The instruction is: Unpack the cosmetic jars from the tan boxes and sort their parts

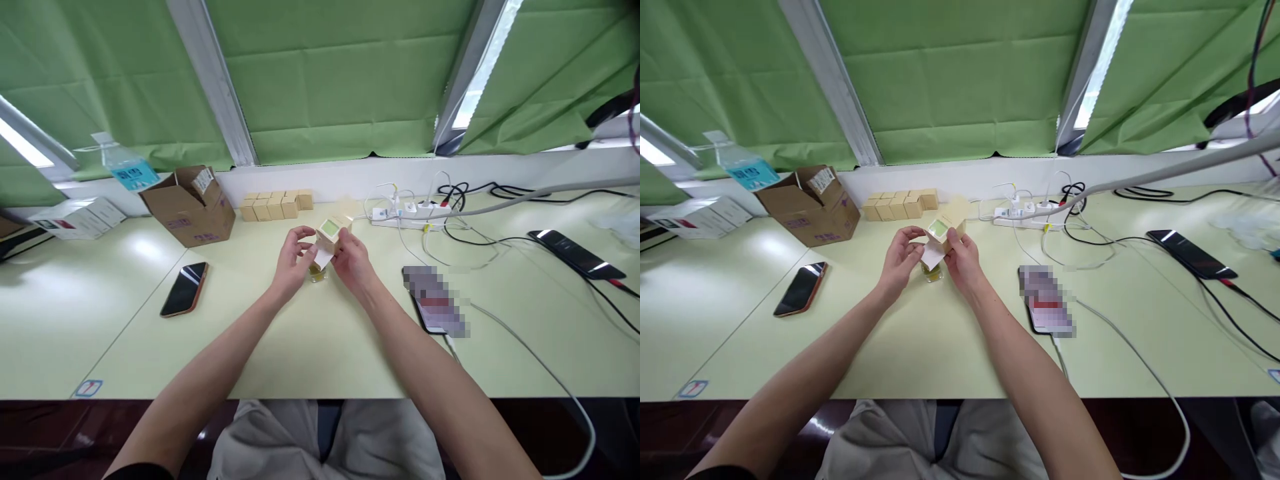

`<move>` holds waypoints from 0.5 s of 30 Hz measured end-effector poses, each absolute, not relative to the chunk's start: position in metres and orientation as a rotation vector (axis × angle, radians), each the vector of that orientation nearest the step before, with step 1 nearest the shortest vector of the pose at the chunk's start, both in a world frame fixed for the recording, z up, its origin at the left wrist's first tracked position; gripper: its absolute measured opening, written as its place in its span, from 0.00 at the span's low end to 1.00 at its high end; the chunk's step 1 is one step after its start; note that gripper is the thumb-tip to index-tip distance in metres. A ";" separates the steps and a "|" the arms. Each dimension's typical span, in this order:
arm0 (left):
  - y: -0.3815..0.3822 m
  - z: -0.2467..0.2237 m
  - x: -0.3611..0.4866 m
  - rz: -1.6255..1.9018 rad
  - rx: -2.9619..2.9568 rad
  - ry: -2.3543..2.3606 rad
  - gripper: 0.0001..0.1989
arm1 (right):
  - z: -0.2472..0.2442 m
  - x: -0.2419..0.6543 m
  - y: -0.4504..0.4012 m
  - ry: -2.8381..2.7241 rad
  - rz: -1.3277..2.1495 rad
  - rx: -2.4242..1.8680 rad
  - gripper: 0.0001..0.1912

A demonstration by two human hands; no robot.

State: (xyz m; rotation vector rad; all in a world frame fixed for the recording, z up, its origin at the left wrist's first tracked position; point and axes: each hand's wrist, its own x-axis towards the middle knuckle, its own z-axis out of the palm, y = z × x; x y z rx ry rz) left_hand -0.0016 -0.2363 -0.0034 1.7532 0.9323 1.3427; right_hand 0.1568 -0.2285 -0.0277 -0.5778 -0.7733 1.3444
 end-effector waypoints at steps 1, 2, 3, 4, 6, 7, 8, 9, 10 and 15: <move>-0.238 -0.004 -0.001 1.394 1.834 0.988 0.19 | -0.027 0.157 -0.230 -0.779 1.355 -0.582 0.33; -0.239 -0.005 -0.001 1.443 1.907 1.044 0.19 | -0.027 0.156 -0.230 -0.785 1.363 -0.586 0.34; -0.240 -0.006 -0.001 1.482 1.962 1.093 0.20 | -0.027 0.155 -0.231 -0.789 1.367 -0.588 0.34; -0.240 -0.007 0.000 1.511 1.999 1.129 0.20 | -0.026 0.154 -0.232 -0.792 1.368 -0.589 0.34; -0.239 -0.010 0.000 1.556 2.032 1.147 0.19 | -0.026 0.152 -0.233 -0.792 1.360 -0.580 0.35; -0.238 -0.011 0.000 1.585 2.039 1.129 0.18 | -0.026 0.151 -0.233 -0.789 1.356 -0.576 0.35; -0.237 -0.013 -0.001 1.628 2.050 1.098 0.16 | -0.026 0.151 -0.233 -0.786 1.354 -0.575 0.34; -0.236 -0.014 -0.002 1.678 2.071 1.064 0.14 | -0.026 0.150 -0.233 -0.781 1.353 -0.579 0.35; -0.235 -0.016 -0.003 1.724 2.102 1.039 0.11 | -0.026 0.150 -0.233 -0.777 1.354 -0.585 0.35; -0.236 -0.018 -0.007 1.657 2.294 1.092 0.10 | -0.027 0.151 -0.231 -0.761 1.353 -0.600 0.34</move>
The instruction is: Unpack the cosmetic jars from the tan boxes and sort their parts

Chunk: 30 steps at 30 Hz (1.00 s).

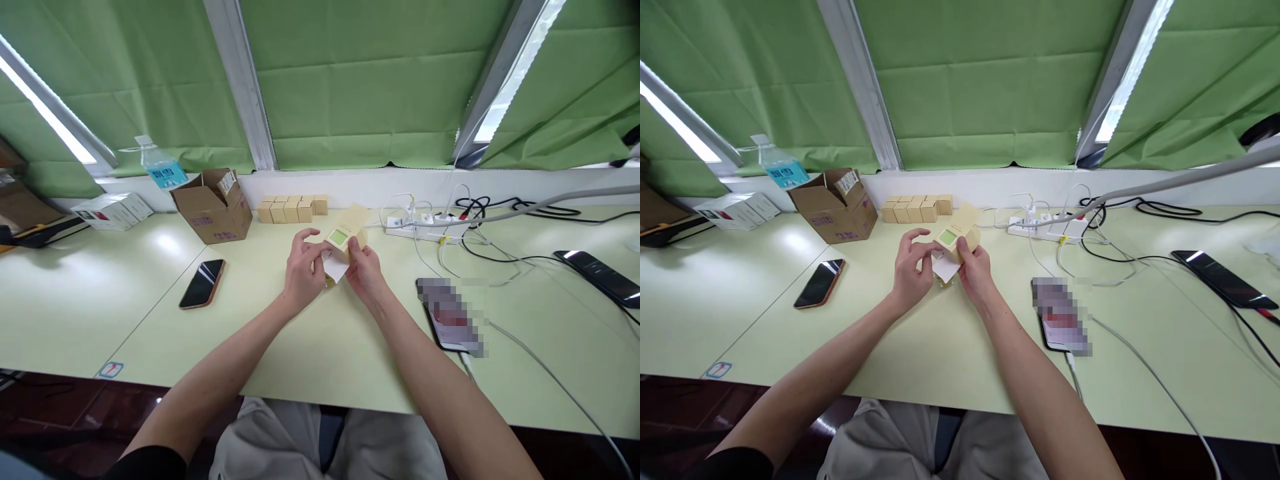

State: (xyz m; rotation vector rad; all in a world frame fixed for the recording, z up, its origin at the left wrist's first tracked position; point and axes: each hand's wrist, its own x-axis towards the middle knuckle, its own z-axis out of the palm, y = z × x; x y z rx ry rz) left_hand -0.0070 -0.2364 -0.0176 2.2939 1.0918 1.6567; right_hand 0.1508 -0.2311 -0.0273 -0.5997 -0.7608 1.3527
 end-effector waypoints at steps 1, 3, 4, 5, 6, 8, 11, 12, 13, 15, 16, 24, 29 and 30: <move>-0.238 -0.017 -0.007 1.602 2.316 1.106 0.11 | -0.028 0.151 -0.231 -0.756 1.341 -0.600 0.34; -0.240 -0.017 -0.005 1.506 2.331 1.140 0.10 | -0.029 0.150 -0.230 -0.749 1.302 -0.612 0.33; -0.242 -0.018 -0.003 1.466 2.321 1.163 0.09 | -0.030 0.150 -0.230 -0.747 1.279 -0.626 0.33; -0.243 -0.018 -0.001 1.438 2.295 1.187 0.06 | -0.031 0.149 -0.230 -0.745 1.255 -0.646 0.33; -0.244 -0.019 0.001 1.426 2.253 1.209 0.03 | -0.031 0.149 -0.231 -0.739 1.231 -0.671 0.33; -0.244 -0.020 0.005 1.423 2.144 1.230 0.06 | -0.032 0.148 -0.231 -0.725 1.190 -0.725 0.34; -0.241 -0.023 0.008 1.434 1.966 1.222 0.11 | -0.033 0.147 -0.232 -0.734 1.190 -0.753 0.35; -0.240 -0.023 0.007 1.434 1.911 1.221 0.11 | -0.033 0.147 -0.233 -0.748 1.205 -0.749 0.35; -0.238 -0.023 0.007 1.432 1.856 1.219 0.11 | -0.034 0.146 -0.233 -0.764 1.223 -0.745 0.35; -0.233 -0.022 0.004 1.443 1.717 1.187 0.11 | -0.034 0.147 -0.233 -0.789 1.243 -0.756 0.35; -0.231 -0.021 0.003 1.450 1.628 1.153 0.12 | -0.034 0.147 -0.234 -0.797 1.244 -0.773 0.34; -0.218 -0.017 -0.009 1.316 1.373 1.054 0.24 | -0.038 0.152 -0.230 -0.873 1.176 -0.928 0.27; -0.215 -0.017 -0.013 1.346 1.399 1.094 0.23 | -0.034 0.151 -0.234 -0.915 1.183 -0.927 0.28; -0.214 -0.017 -0.014 1.351 1.401 1.105 0.22 | -0.033 0.151 -0.235 -0.926 1.192 -0.912 0.29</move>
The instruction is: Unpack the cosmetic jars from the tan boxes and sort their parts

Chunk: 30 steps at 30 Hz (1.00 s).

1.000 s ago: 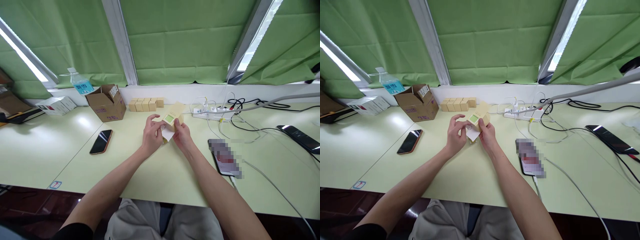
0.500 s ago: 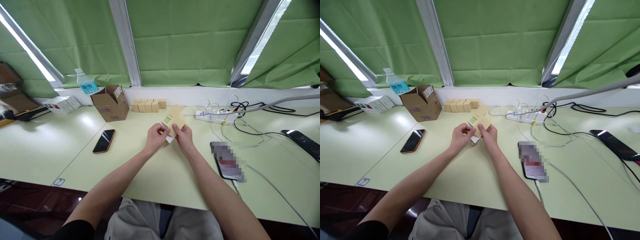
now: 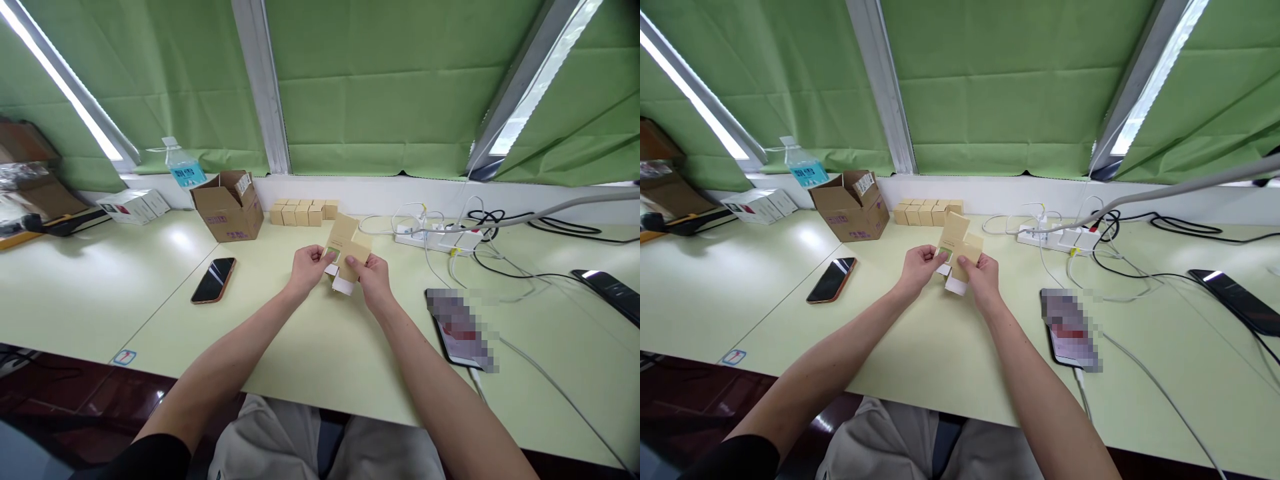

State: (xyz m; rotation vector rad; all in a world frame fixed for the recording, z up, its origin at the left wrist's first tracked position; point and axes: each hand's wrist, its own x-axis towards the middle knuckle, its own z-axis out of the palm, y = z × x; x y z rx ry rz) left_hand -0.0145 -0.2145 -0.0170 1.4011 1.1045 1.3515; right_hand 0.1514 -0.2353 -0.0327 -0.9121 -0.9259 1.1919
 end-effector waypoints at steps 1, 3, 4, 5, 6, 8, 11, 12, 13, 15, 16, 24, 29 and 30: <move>-0.214 -0.016 -0.016 1.354 1.403 1.120 0.22 | -0.031 0.152 -0.236 -0.932 1.202 -0.894 0.30; -0.213 -0.015 -0.018 1.340 1.400 1.145 0.21 | -0.030 0.154 -0.237 -0.932 1.199 -0.870 0.31; -0.213 -0.014 -0.019 1.328 1.395 1.149 0.21 | -0.030 0.156 -0.237 -0.927 1.176 -0.873 0.31; -0.213 -0.014 -0.019 1.316 1.390 1.145 0.21 | -0.031 0.158 -0.235 -0.923 1.141 -0.889 0.31; -0.214 -0.013 -0.020 1.305 1.384 1.134 0.21 | -0.032 0.159 -0.234 -0.924 1.099 -0.912 0.32; -0.214 -0.012 -0.020 1.292 1.374 1.108 0.22 | -0.035 0.161 -0.230 -0.937 1.027 -0.956 0.32; -0.216 -0.012 -0.019 1.289 1.357 1.089 0.22 | -0.037 0.161 -0.228 -0.943 1.009 -0.964 0.32; -0.216 -0.012 -0.019 1.295 1.351 1.086 0.22 | -0.036 0.161 -0.229 -0.936 1.025 -0.952 0.32; -0.216 -0.012 -0.019 1.302 1.345 1.085 0.22 | -0.035 0.160 -0.230 -0.927 1.047 -0.935 0.32; -0.216 -0.012 -0.019 1.325 1.332 1.085 0.22 | -0.031 0.160 -0.234 -0.919 1.104 -0.896 0.32; -0.215 -0.013 -0.020 1.340 1.321 1.086 0.22 | -0.029 0.159 -0.236 -0.925 1.134 -0.879 0.32; -0.173 -0.009 -0.064 1.535 1.248 1.362 0.26 | -0.026 0.156 -0.244 -0.982 1.143 -0.950 0.30; -0.142 -0.013 -0.121 1.500 1.239 1.765 0.20 | -0.040 0.161 -0.235 -1.008 0.985 -1.161 0.25; -0.138 -0.015 -0.130 1.472 1.241 1.858 0.19 | -0.044 0.163 -0.232 -1.016 0.961 -1.194 0.25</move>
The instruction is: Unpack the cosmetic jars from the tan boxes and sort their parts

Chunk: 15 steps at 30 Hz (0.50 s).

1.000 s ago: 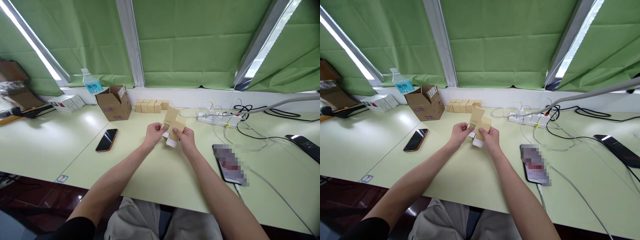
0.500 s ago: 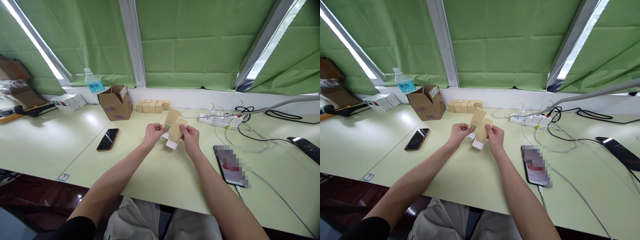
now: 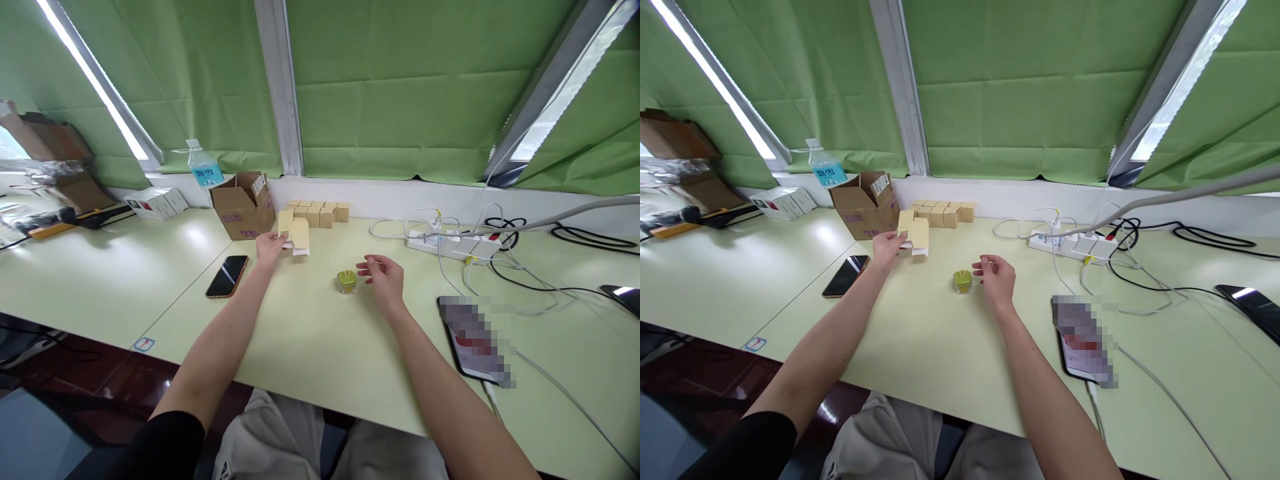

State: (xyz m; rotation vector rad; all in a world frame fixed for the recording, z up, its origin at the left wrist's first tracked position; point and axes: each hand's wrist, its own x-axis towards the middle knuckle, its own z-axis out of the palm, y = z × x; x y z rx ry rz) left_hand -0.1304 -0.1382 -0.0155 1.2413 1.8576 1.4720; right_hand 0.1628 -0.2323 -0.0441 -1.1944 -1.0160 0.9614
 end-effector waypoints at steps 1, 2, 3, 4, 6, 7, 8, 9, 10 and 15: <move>-0.135 -0.018 -0.139 1.435 1.245 1.951 0.19 | -0.048 0.165 -0.230 -1.025 0.939 -1.224 0.24; -0.132 -0.022 -0.146 1.389 1.252 2.042 0.19 | -0.051 0.167 -0.228 -1.034 0.918 -1.249 0.23; -0.130 -0.025 -0.151 1.336 1.267 2.124 0.20 | -0.054 0.168 -0.227 -1.042 0.900 -1.270 0.22; -0.129 -0.028 -0.155 1.279 1.291 2.195 0.20 | -0.056 0.170 -0.226 -1.049 0.887 -1.288 0.21; -0.128 -0.033 -0.158 1.175 1.368 2.302 0.22 | -0.059 0.172 -0.224 -1.058 0.877 -1.313 0.20; -0.129 -0.035 -0.157 1.137 1.413 2.342 0.22 | -0.060 0.173 -0.224 -1.061 0.875 -1.323 0.19; -0.131 -0.036 -0.155 1.111 1.456 2.377 0.23 | -0.061 0.173 -0.224 -1.067 0.871 -1.334 0.19; -0.134 -0.037 -0.152 1.095 1.492 2.405 0.24 | -0.062 0.174 -0.223 -1.074 0.866 -1.344 0.18; -0.136 -0.037 -0.149 1.088 1.530 2.434 0.24 | -0.063 0.174 -0.223 -1.083 0.859 -1.353 0.18; -0.148 -0.033 -0.133 1.057 1.941 2.491 0.23 | -0.070 0.177 -0.220 -1.187 0.816 -1.346 0.15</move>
